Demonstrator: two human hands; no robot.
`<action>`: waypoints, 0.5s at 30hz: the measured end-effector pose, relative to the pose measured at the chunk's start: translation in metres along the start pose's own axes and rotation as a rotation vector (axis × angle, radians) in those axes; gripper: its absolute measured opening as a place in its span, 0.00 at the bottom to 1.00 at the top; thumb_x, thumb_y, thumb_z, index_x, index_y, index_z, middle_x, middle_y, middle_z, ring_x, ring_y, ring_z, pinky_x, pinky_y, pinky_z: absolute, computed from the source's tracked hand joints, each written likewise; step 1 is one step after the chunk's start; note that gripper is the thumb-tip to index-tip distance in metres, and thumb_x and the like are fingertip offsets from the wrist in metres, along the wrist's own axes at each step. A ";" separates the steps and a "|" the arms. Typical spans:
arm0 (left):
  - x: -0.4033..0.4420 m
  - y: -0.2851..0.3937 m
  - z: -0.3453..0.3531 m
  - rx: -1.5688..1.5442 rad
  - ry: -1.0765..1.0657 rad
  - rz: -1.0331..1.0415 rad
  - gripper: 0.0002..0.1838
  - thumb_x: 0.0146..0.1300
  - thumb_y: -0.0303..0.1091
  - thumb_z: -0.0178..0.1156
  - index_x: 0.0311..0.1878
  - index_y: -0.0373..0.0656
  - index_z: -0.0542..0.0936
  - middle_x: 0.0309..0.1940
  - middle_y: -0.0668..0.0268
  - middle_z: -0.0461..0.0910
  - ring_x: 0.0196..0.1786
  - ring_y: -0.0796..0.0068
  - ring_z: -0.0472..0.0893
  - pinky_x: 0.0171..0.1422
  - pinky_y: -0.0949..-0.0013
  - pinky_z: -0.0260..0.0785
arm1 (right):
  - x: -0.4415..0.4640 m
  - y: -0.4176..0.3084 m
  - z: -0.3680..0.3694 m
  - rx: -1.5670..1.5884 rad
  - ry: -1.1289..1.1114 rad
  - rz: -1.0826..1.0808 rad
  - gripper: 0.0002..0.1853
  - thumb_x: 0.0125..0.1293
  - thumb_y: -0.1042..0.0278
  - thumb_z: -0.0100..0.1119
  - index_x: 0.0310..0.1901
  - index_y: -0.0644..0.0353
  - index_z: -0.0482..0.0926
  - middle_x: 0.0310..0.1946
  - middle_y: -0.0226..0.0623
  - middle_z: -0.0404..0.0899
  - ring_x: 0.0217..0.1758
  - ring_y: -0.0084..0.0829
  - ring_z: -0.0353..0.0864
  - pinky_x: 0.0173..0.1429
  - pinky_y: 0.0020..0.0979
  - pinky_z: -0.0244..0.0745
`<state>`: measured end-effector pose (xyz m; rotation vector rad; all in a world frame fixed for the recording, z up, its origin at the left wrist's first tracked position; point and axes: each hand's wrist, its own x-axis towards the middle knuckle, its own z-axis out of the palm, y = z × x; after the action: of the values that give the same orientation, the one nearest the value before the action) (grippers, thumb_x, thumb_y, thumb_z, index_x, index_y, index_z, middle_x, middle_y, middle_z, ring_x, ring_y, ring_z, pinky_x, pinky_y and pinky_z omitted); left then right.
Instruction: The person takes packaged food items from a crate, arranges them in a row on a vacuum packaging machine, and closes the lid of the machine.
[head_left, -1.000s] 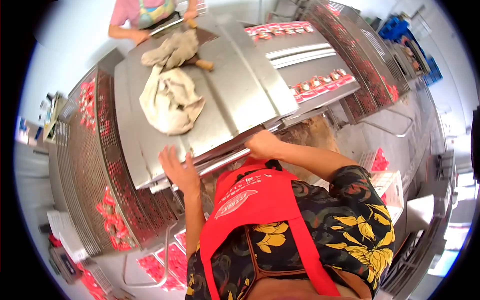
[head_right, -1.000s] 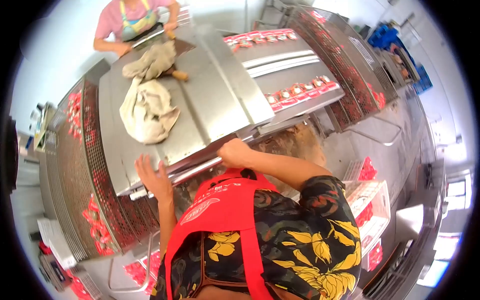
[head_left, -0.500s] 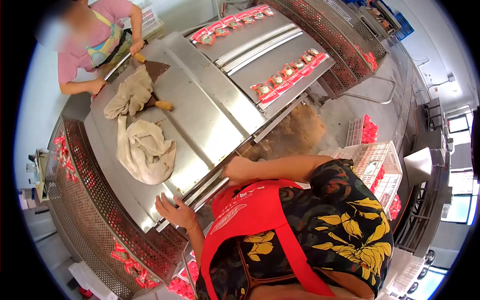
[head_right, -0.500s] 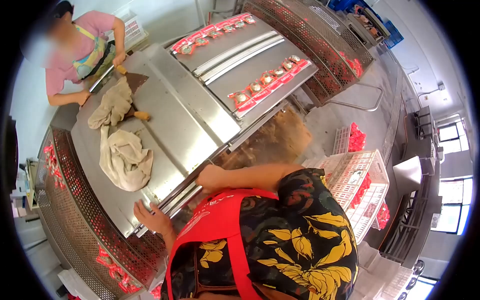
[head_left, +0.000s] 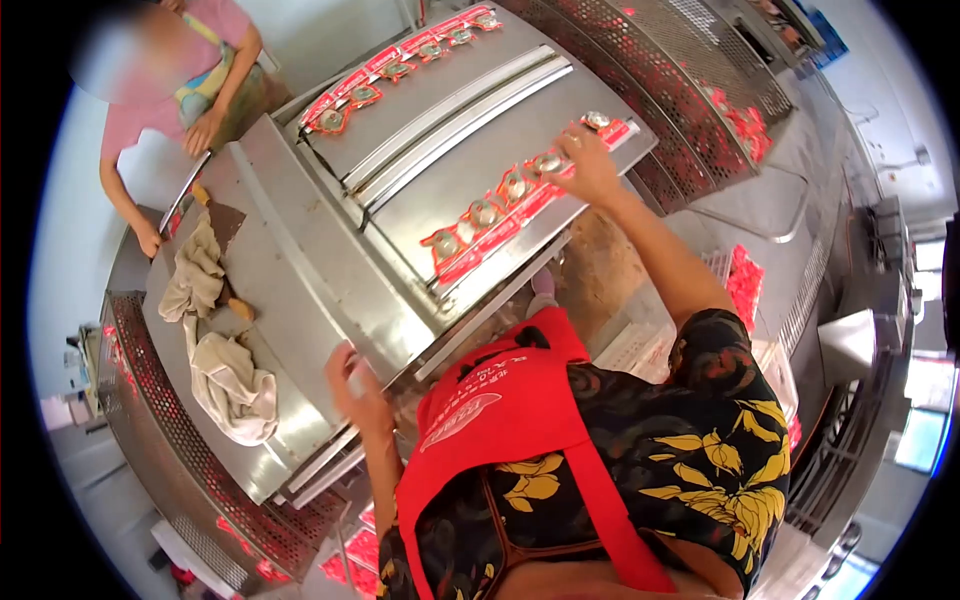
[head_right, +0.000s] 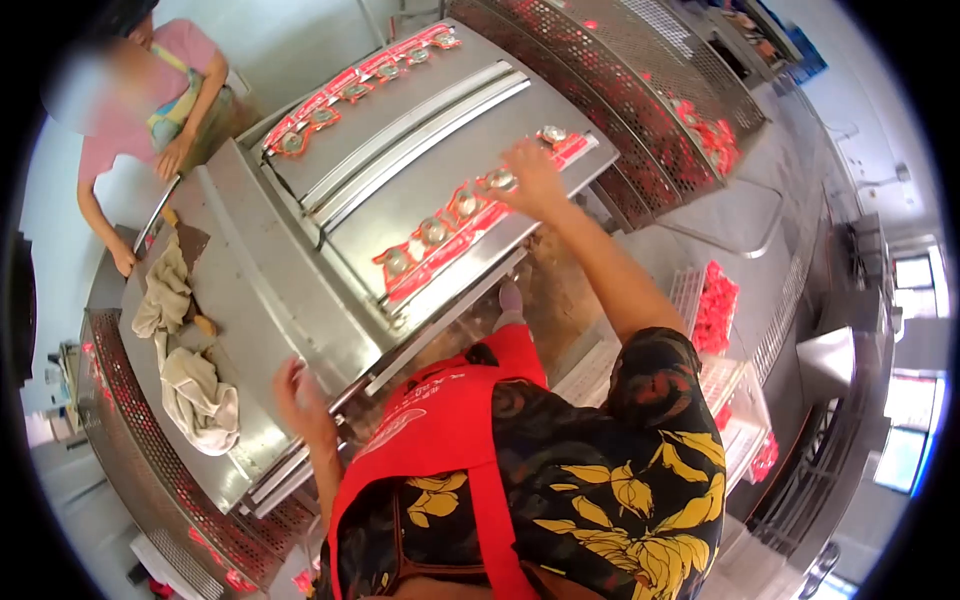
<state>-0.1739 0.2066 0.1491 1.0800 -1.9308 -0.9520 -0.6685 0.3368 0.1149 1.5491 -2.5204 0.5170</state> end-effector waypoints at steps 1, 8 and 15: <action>0.018 0.018 0.044 0.091 -0.081 0.021 0.21 0.67 0.30 0.59 0.63 0.37 0.74 0.60 0.53 0.74 0.63 0.59 0.73 0.67 0.59 0.66 | 0.017 0.036 0.004 -0.047 -0.030 0.075 0.43 0.49 0.40 0.72 0.64 0.53 0.72 0.67 0.55 0.65 0.69 0.58 0.64 0.68 0.54 0.64; 0.101 0.034 0.263 0.531 -0.304 -0.288 0.49 0.52 0.59 0.71 0.71 0.40 0.64 0.74 0.47 0.56 0.75 0.40 0.55 0.75 0.47 0.54 | 0.087 0.150 0.031 -0.185 -0.587 0.166 0.53 0.41 0.29 0.72 0.69 0.45 0.67 0.65 0.52 0.64 0.68 0.56 0.63 0.68 0.58 0.62; 0.110 0.033 0.340 0.672 -0.251 -0.270 0.33 0.47 0.55 0.72 0.54 0.48 0.79 0.67 0.54 0.65 0.68 0.47 0.63 0.60 0.45 0.68 | 0.091 0.173 0.078 0.151 -0.388 -0.143 0.37 0.45 0.51 0.72 0.60 0.44 0.73 0.51 0.39 0.73 0.53 0.46 0.72 0.51 0.53 0.72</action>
<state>-0.5165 0.2068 0.0417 1.6977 -2.4410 -0.5928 -0.8586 0.3039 0.0317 2.0433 -2.6602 0.4307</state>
